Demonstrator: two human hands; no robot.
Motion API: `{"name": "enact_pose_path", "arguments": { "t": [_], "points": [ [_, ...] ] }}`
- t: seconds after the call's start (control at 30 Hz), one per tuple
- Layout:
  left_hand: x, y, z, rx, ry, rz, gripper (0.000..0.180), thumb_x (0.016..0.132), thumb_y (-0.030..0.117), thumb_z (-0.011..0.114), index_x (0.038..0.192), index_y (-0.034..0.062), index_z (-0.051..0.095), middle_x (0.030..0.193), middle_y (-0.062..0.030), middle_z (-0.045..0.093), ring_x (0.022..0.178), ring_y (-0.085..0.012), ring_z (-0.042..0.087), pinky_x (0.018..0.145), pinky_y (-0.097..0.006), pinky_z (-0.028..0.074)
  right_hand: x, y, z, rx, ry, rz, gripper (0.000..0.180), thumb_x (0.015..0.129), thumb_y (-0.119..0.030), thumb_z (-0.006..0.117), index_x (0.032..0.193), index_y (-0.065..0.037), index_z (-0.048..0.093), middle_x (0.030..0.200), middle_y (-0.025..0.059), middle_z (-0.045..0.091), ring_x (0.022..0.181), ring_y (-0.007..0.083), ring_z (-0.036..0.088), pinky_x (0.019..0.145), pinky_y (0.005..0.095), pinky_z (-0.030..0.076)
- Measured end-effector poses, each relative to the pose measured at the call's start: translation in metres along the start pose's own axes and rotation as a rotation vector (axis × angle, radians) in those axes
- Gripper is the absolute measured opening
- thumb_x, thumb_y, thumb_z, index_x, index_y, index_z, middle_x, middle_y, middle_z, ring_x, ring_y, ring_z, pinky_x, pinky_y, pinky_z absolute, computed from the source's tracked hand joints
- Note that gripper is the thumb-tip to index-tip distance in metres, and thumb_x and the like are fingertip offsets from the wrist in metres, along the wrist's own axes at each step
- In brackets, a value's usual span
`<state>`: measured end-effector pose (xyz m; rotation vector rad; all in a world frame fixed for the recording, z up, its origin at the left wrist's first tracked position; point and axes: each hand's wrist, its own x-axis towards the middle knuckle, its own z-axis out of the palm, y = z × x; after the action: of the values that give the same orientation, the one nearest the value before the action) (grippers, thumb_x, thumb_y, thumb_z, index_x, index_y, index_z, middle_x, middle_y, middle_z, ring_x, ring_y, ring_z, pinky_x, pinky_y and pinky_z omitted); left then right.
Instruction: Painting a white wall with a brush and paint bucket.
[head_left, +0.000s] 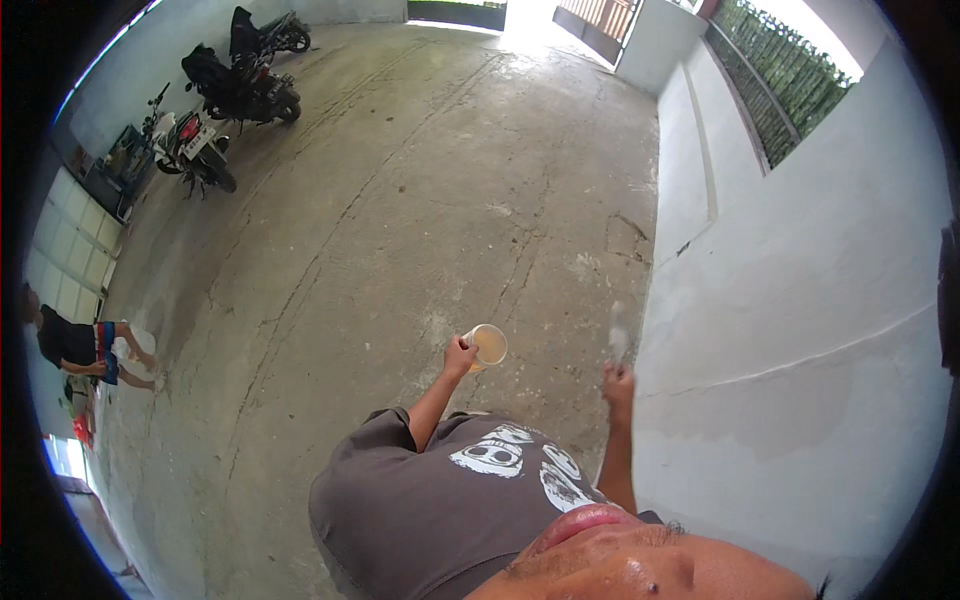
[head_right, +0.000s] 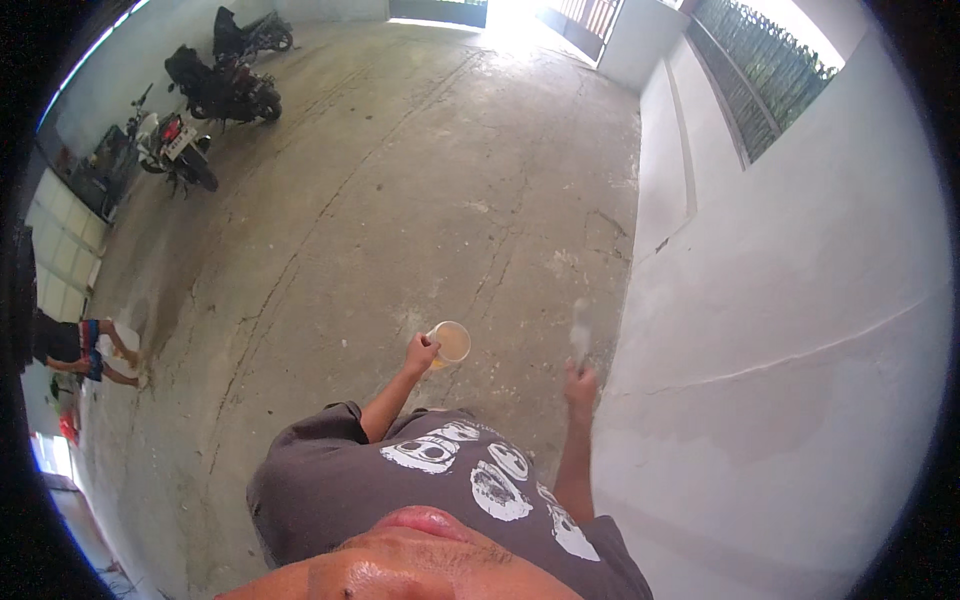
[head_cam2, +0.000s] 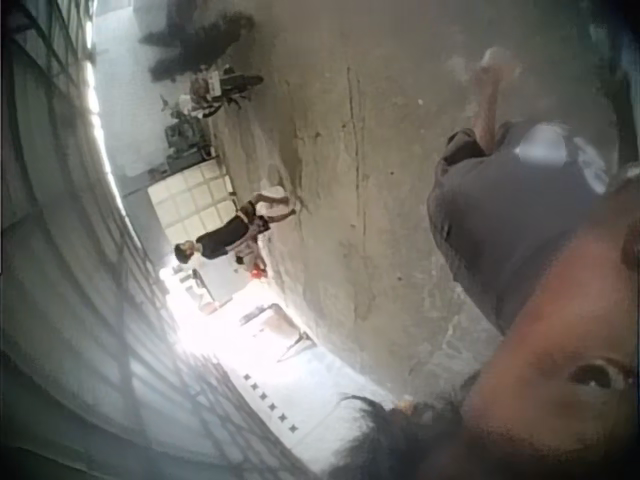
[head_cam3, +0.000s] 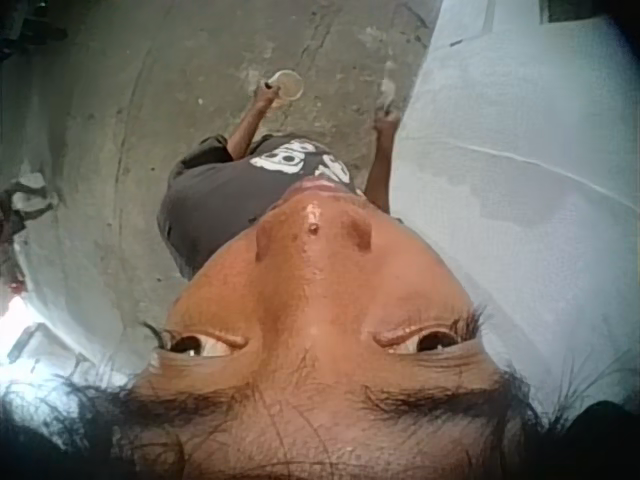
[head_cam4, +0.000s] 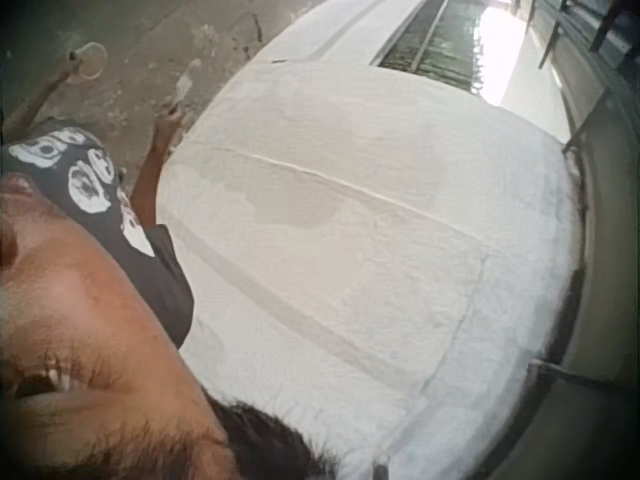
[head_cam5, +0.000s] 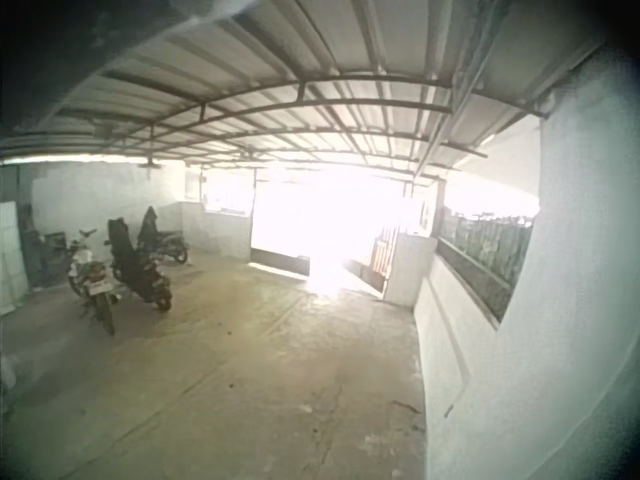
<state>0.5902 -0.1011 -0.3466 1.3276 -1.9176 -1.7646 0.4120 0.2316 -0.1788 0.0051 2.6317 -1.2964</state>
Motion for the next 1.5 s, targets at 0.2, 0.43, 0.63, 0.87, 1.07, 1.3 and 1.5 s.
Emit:
{"name": "enact_pose_path", "arguments": {
  "t": [0.2,0.43,0.63,0.87,1.07,1.3,1.5],
  "points": [
    [0.022,0.003,-0.014,0.064,0.006,-0.015,0.033,0.072,0.025,0.075,0.083,0.0032,0.052,0.074,-0.0103,0.058,0.068,-0.0232,0.058,0.067,-0.038,0.049,-0.040,-0.243,-0.124,-0.135,0.341,-0.511,0.033,0.093,-0.028,0.068,0.110,-0.002,0.058,0.077,0.0074,0.063,0.069,0.0145,0.058,0.065,0.0307,0.049],
    [0.020,0.054,0.000,0.006,-0.058,0.006,0.030,0.077,0.020,0.074,0.085,0.0035,0.051,0.077,-0.0077,0.058,0.066,-0.0179,0.058,0.063,-0.034,0.049,0.092,-0.184,-0.068,0.158,-0.067,-0.184,0.035,0.092,-0.040,0.068,0.101,-0.007,0.061,0.068,-0.0006,0.056,0.053,0.0090,0.050,0.048,0.0259,0.041],
    [0.000,0.057,0.002,-0.040,-0.085,-0.042,0.029,0.078,0.017,0.074,0.085,0.0034,0.050,0.076,-0.0058,0.057,0.067,-0.0147,0.057,0.063,-0.032,0.050,0.045,-0.074,0.009,0.354,-0.191,0.117,0.038,0.091,-0.046,0.068,0.087,-0.008,0.062,0.060,-0.0057,0.047,0.047,0.0048,0.043,0.041,0.0248,0.033],
    [0.011,0.059,0.004,0.108,-0.120,-0.068,0.027,0.078,0.018,0.073,0.087,0.0030,0.052,0.079,-0.0070,0.057,0.073,-0.0167,0.057,0.068,-0.033,0.049,0.009,-0.204,-0.107,0.176,0.104,-0.355,0.044,0.090,-0.041,0.070,0.109,-0.003,0.063,0.074,-0.0013,0.054,0.068,0.0082,0.049,0.058,0.0263,0.042],
    [0.009,0.071,0.026,0.064,-0.201,0.026,0.027,0.078,0.019,0.073,0.086,0.0027,0.054,0.080,-0.0073,0.059,0.073,-0.0167,0.057,0.069,-0.033,0.049,-0.019,-0.245,-0.155,0.381,0.056,-0.284,0.050,0.092,-0.040,0.069,0.123,-0.003,0.054,0.079,0.0023,0.058,0.055,0.0069,0.055,0.045,0.0212,0.043],
    [-0.010,0.076,0.054,0.195,-0.361,0.055,0.031,0.078,0.023,0.075,0.084,0.0025,0.052,0.075,-0.0072,0.057,0.070,-0.0172,0.056,0.066,-0.034,0.048,-0.072,-0.074,-0.060,0.682,-0.048,0.269,0.039,0.091,-0.040,0.068,0.105,-0.005,0.059,0.061,-0.0064,0.045,0.046,0.0048,0.042,0.038,0.0243,0.032],
    [-0.011,0.084,0.126,0.409,-0.557,0.181,0.033,0.080,0.023,0.075,0.086,0.0023,0.051,0.075,-0.0068,0.057,0.068,-0.0162,0.052,0.062,-0.034,0.046,-0.120,-0.036,-0.151,0.069,0.600,0.036,0.038,0.093,-0.041,0.067,0.079,-0.006,0.057,0.060,-0.0006,0.043,0.059,0.0086,0.038,0.053,0.0291,0.036]
  ]
}}
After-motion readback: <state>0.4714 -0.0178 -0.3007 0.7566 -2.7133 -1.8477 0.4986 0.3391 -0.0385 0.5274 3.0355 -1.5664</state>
